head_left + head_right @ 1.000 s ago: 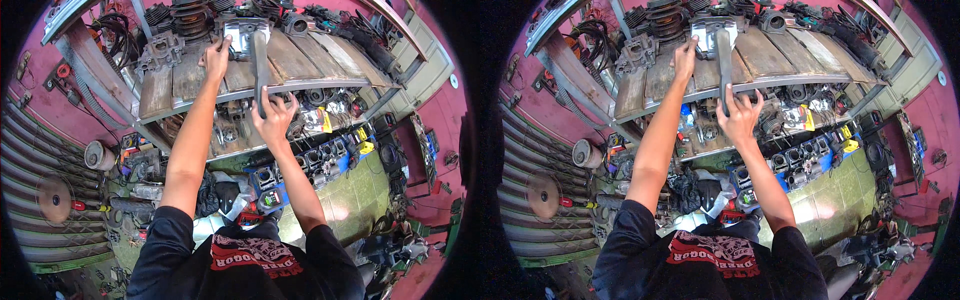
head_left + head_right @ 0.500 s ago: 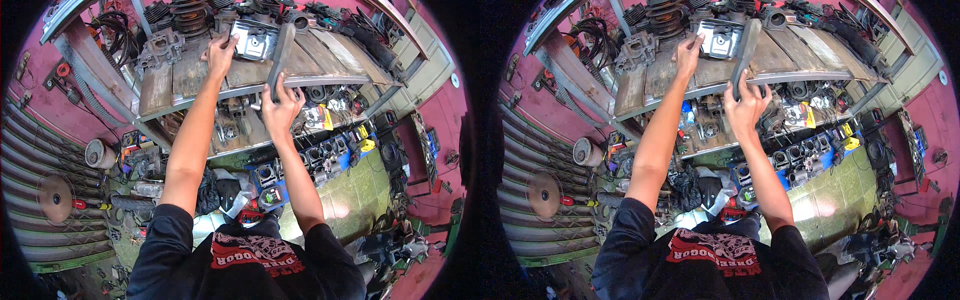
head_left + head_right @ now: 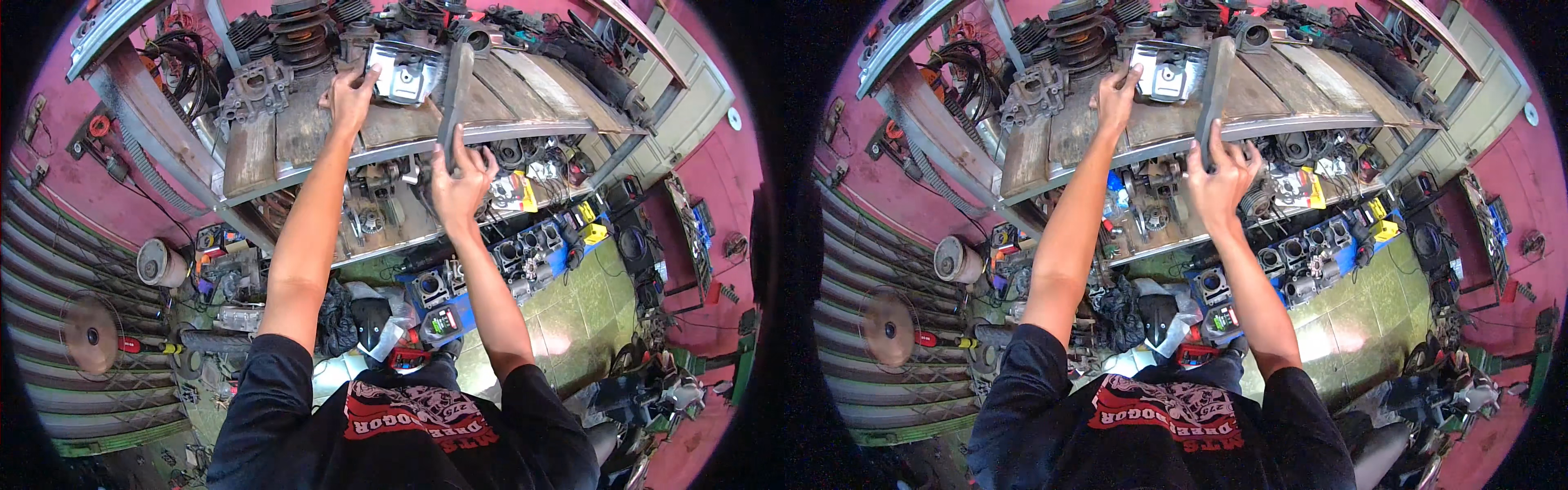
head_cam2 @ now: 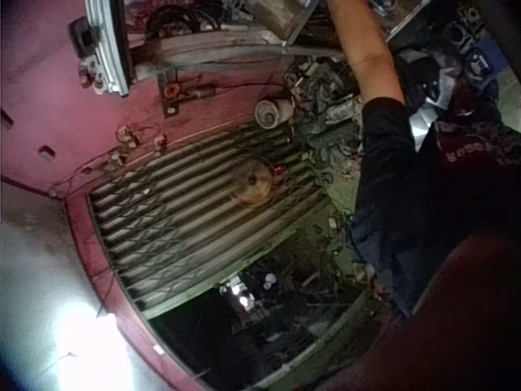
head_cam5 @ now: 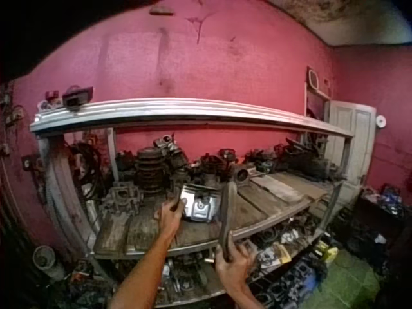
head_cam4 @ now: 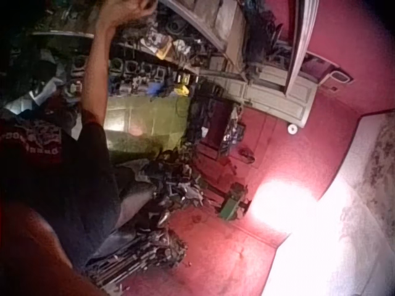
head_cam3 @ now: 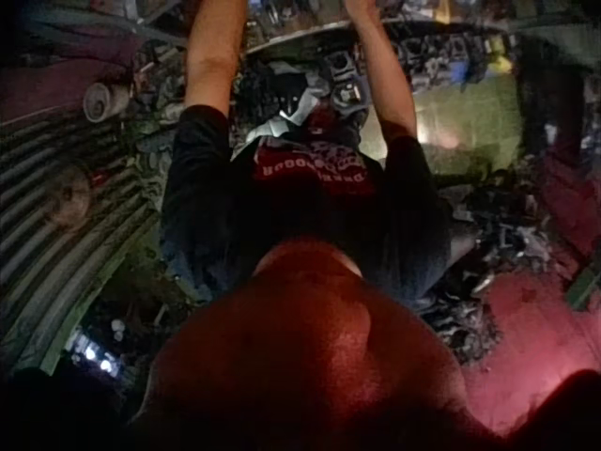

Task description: The person files a metallic engine cylinder head on a wooden workbench using a metal file. They repeatedly rotate and reposition the part to file different edges and surfaces, then place the file down and adjust the part's position on the bench.

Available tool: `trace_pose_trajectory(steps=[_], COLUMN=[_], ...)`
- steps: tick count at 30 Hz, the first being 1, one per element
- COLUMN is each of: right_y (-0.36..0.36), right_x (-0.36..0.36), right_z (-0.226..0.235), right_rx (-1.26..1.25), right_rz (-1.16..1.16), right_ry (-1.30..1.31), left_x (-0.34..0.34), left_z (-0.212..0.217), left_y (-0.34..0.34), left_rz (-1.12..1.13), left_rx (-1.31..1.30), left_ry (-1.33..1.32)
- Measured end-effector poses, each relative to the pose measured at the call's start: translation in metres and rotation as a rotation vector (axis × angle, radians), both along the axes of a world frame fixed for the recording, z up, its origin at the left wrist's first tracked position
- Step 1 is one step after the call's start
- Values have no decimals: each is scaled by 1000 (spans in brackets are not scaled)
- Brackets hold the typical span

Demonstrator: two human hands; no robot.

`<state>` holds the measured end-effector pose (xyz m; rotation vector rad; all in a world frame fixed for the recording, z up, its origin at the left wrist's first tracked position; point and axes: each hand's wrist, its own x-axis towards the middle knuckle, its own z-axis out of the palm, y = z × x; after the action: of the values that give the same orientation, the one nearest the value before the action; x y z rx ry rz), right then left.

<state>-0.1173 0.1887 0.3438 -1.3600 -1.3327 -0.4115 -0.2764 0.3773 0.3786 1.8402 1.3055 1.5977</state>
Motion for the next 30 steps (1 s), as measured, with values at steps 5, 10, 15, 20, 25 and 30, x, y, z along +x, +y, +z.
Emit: trace_pose_trajectory(steps=[5, 10, 15, 20, 25, 30], right_y=[12, -3, 9, 21, -5, 22], right_x=[8, -6, -2, -12, -30, -24], right_z=[15, -24, 3, -8, -8, 22], right_rx=[29, -68, -14, 34, 66, 161], right_rz=[-35, 8, -10, -17, 71, 6], right_ry=[-40, -148, -63, -93, -184, -308], left_x=[-6, -3, 1, 5, -4, 2], left_z=[-6, 2, 3, 0, 0, -1], left_y=[12, 1, -3, 2, 1, 0], left_rz=[3, -49, 47, 31, 61, -52], left_rx=[3, -121, -58, -58, -93, -100], left_ry=[-18, -69, -161, -120, -130, -213])
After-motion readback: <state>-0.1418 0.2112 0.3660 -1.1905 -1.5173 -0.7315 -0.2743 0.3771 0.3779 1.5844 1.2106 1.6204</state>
